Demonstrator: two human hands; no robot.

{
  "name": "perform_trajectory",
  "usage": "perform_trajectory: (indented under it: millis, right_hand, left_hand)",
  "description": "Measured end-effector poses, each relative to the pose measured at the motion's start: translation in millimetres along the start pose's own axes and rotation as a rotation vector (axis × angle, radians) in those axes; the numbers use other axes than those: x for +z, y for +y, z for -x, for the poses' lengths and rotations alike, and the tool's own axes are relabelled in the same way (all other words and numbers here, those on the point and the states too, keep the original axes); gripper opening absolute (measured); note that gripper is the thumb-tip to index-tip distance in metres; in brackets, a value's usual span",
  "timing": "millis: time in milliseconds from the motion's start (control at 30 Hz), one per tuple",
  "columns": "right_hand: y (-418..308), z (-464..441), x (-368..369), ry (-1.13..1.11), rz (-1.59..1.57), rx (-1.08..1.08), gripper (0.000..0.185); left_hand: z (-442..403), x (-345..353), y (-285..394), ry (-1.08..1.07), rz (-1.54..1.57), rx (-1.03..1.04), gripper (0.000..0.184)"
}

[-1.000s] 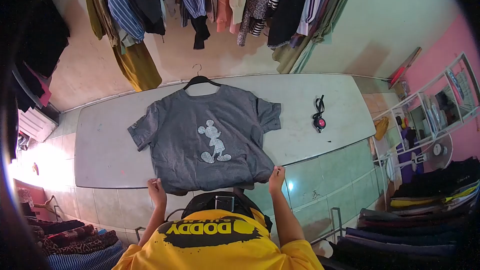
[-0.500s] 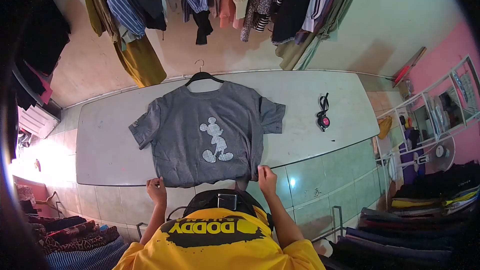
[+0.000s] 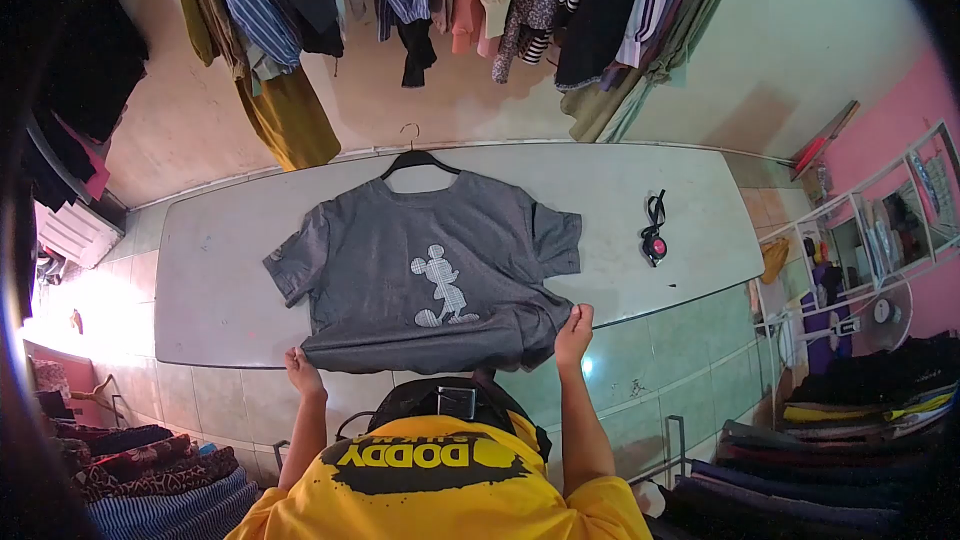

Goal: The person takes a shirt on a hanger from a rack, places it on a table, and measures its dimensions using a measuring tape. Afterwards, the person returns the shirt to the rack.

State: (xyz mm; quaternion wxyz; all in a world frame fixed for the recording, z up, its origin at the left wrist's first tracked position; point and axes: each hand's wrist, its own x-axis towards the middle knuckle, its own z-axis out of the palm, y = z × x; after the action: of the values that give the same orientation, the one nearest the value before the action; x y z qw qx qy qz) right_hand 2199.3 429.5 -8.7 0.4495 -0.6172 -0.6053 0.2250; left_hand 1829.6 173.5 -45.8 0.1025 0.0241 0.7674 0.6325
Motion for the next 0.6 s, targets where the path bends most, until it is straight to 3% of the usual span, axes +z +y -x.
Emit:
perform_trajectory:
  millis: [133,200,267,300,333,367,433,467,500,567,600]
  right_hand:
    - [-33.1,3.9,-2.2,0.144,0.019,-0.075,0.016]
    - [-6.4,1.8,2.0,-0.133,0.19,-0.003,0.017]
    - [15.3,-2.0,10.4,-0.14,0.222,-0.092,0.017]
    - [20.8,-5.3,13.4,-0.151,0.256,-0.177,0.018]
    - [19.5,-13.3,16.7,-0.093,0.184,-0.065,0.026]
    - [18.0,-25.2,21.8,-0.098,0.187,-0.069,0.026]
    - [12.3,-45.2,31.3,0.152,0.265,-0.068,0.033]
    - [54.8,-61.8,48.4,0.179,0.475,-0.279,0.039]
    - [49.3,-71.7,47.9,0.173,0.473,-0.281,0.039]
    - [25.9,-101.9,49.6,-0.393,0.496,-0.001,0.037]
    - [27.0,-118.0,52.3,-0.399,0.496,-0.003,0.037]
  left_hand:
    - [10.3,7.1,-6.8,0.036,-0.151,0.122,0.014]
    - [17.2,8.1,-4.0,-0.039,-0.268,0.133,0.014]
    - [29.0,12.6,16.0,-0.112,-0.383,0.145,0.016]
    - [34.8,17.5,31.9,-0.123,-0.63,0.335,0.025]
    - [36.9,23.5,41.3,-0.131,-0.876,0.524,0.035]
    - [34.6,30.8,45.3,-0.128,-0.876,0.516,0.035]
    - [31.4,41.8,50.4,-0.372,-1.009,0.655,0.054]
    - [26.7,45.4,43.7,-0.476,-1.111,0.589,0.059]
    - [25.1,47.7,42.1,-0.473,-1.114,0.584,0.059]
    - [24.7,52.5,40.6,-0.417,-1.135,0.596,0.06]
    - [24.6,53.6,43.7,-0.414,-1.138,0.591,0.06]
